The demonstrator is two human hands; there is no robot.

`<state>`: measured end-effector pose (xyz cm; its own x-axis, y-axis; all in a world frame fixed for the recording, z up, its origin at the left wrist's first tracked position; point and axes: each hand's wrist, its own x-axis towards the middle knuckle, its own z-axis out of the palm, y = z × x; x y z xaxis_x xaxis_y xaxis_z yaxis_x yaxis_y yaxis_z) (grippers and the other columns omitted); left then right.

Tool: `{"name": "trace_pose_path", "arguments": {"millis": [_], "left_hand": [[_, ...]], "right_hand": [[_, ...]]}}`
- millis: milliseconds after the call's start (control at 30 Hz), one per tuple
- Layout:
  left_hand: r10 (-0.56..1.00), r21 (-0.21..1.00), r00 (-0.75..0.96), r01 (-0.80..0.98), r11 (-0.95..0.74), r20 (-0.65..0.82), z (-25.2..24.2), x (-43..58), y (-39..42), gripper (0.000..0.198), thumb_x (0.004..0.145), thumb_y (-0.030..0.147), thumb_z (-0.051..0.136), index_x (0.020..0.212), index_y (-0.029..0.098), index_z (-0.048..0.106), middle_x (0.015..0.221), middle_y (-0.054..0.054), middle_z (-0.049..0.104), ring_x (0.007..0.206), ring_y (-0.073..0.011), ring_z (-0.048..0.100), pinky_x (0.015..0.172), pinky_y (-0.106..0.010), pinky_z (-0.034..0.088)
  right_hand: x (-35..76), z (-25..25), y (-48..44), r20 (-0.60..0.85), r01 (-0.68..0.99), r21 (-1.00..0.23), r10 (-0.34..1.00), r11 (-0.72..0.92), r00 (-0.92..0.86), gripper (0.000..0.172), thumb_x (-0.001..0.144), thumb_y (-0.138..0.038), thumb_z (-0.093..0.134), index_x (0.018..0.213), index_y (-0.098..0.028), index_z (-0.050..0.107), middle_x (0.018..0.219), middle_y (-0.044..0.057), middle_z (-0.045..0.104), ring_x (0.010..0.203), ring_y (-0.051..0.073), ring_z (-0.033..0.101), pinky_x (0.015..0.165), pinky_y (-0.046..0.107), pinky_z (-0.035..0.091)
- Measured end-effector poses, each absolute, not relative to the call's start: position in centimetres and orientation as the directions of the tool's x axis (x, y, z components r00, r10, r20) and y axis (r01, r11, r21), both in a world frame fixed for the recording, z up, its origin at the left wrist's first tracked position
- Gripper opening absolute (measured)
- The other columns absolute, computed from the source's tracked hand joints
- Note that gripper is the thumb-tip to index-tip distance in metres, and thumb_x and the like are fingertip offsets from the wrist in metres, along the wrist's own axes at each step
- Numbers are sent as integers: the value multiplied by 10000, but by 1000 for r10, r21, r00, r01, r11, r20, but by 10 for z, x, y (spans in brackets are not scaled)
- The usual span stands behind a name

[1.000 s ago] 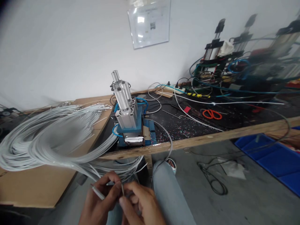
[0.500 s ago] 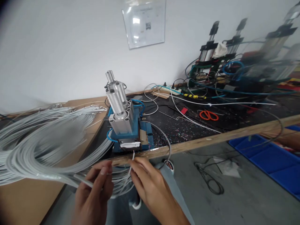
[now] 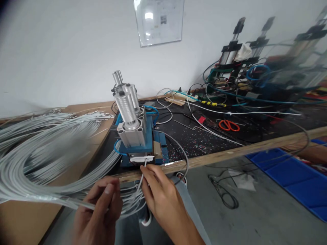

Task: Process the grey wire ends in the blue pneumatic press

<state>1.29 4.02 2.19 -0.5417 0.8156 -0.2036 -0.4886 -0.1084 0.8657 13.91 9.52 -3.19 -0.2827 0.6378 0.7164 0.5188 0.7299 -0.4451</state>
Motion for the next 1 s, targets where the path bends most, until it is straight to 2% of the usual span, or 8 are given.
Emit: {"name": "trace_pose_path", "arguments": {"millis": [333,500,733,867,1000], "left_hand": [[816,877,-552,-463,-128,-172,24,14,43,313,563,474,982,648,241,790,586,53,548,429,-38,335,383,-140,303],[818,870,-536,-484,-92,-211,21,12,42,349,534,497,990,650,239,786,552,59,521,431,-31,323,391,-128,295],[808,872,-544,-482,-82,-225,21,12,41,388,485,518,1001,629,231,784,560,40,578,444,-35,347,410,-134,289],[809,881,-547,-467,-80,-216,21,12,42,382,503,523,993,633,232,782,538,47,550,437,-38,334,406,-137,286],[801,895,-562,-440,-78,-206,20,12,41,379,516,533,982,625,233,778,597,27,610,438,-48,352,388,-156,294]], "right_hand": [[137,-32,103,688,514,-492,676,703,-265,368,1014,-119,516,1332,-218,672,1137,111,747,1012,245,770,880,362,660],[136,-34,104,683,522,-486,677,701,-274,360,1017,-121,520,1334,-199,670,1151,121,746,1016,243,769,883,355,657],[136,-34,103,681,539,-469,675,700,-284,342,1024,-124,515,1330,-176,660,1146,131,740,1013,255,767,862,377,661],[135,-35,102,685,549,-460,672,698,-281,348,1028,-128,510,1336,-200,656,1150,126,740,1014,247,767,858,366,663],[134,-35,101,691,556,-458,671,694,-268,347,1018,-118,518,1331,-177,655,1154,140,737,1020,256,763,868,380,662]]}}
